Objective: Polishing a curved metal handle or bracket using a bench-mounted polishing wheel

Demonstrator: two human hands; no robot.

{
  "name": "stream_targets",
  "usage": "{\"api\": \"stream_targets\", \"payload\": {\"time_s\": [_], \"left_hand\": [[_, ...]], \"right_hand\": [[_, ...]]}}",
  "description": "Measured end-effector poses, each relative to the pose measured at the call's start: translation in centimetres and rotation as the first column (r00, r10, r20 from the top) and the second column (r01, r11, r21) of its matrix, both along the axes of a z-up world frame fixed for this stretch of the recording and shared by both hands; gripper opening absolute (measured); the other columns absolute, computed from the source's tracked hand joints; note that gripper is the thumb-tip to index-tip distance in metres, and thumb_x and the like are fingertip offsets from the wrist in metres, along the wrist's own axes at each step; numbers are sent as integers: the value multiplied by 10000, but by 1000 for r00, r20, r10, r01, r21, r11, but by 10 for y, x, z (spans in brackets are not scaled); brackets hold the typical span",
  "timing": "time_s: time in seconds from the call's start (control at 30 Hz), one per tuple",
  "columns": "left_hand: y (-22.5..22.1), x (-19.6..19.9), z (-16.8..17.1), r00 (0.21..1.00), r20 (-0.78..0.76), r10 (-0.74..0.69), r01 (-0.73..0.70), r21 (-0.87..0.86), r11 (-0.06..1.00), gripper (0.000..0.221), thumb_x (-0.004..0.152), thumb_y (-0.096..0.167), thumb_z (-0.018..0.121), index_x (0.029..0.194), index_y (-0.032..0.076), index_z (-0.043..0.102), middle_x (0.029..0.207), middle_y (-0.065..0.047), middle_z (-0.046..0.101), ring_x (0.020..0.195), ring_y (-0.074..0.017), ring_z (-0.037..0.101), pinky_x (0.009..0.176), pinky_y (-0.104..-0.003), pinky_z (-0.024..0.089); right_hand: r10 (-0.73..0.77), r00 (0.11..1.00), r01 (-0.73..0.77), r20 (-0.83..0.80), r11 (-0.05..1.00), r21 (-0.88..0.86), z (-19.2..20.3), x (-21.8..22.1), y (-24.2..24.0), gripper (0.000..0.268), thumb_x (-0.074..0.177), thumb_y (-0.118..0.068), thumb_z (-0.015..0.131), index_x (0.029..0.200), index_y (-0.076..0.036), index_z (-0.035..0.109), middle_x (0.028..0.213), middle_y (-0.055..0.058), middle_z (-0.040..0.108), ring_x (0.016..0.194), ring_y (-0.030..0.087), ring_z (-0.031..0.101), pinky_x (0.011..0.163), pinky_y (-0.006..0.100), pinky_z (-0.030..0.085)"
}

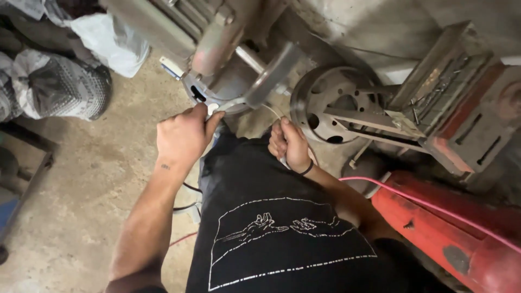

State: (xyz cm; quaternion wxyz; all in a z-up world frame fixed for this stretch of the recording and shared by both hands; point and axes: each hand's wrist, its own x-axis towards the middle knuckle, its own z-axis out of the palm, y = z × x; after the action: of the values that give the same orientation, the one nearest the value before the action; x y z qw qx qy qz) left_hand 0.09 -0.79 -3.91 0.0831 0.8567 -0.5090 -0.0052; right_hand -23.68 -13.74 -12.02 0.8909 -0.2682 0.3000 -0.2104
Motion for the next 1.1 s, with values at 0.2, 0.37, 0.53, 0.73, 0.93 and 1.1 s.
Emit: {"api": "stream_targets", "payload": {"time_s": [0.2,0.37,0.53,0.73,0.93,1.1], "left_hand": [[-14,-4,11,998,-54,-29,32,64,997,409,992,620,569,814,251,578,656,2,668,617,-301,741,614,-460,603],[-25,-6,10,986,-162,-25,42,104,994,415,986,612,564,838,226,598,694,-32,694,666,-345,750,640,-500,601],[-25,-4,12,986,-166,-17,35,108,994,436,989,618,563,824,217,607,672,-32,685,668,-353,750,647,-500,602],[-6,3,18,990,-138,43,-25,129,991,425,981,620,580,812,231,608,663,-11,678,654,-327,749,642,-480,606],[3,10,24,985,-143,93,-73,143,987,399,993,596,570,833,233,613,695,-5,692,675,-322,755,663,-478,611],[2,9,24,988,-130,89,-67,168,984,388,976,601,580,854,235,628,716,-1,705,679,-319,757,664,-478,612]], "right_hand": [[-58,998,59,-33,998,13,-1,-9,-1,394,1106,-394,429,833,-112,464,446,-34,259,305,113,270,333,225,250],[-95,992,95,-88,995,-6,3,-15,-4,394,1105,-395,438,837,-108,473,453,-21,264,303,136,259,329,244,252],[-94,991,93,-95,996,-12,2,-9,-7,397,1101,-393,447,821,-111,459,452,-28,254,299,133,261,328,241,256],[-28,996,24,-90,999,-43,2,8,-4,427,1109,-374,440,784,-99,469,435,-13,258,284,132,269,325,233,258],[17,997,-20,-69,999,-41,2,23,-7,415,1112,-353,435,785,-102,481,431,-25,244,287,113,241,321,223,241],[-4,997,3,-74,1000,-21,3,25,-9,397,1111,-320,442,802,-77,500,439,-21,223,290,107,238,324,212,237]]}}
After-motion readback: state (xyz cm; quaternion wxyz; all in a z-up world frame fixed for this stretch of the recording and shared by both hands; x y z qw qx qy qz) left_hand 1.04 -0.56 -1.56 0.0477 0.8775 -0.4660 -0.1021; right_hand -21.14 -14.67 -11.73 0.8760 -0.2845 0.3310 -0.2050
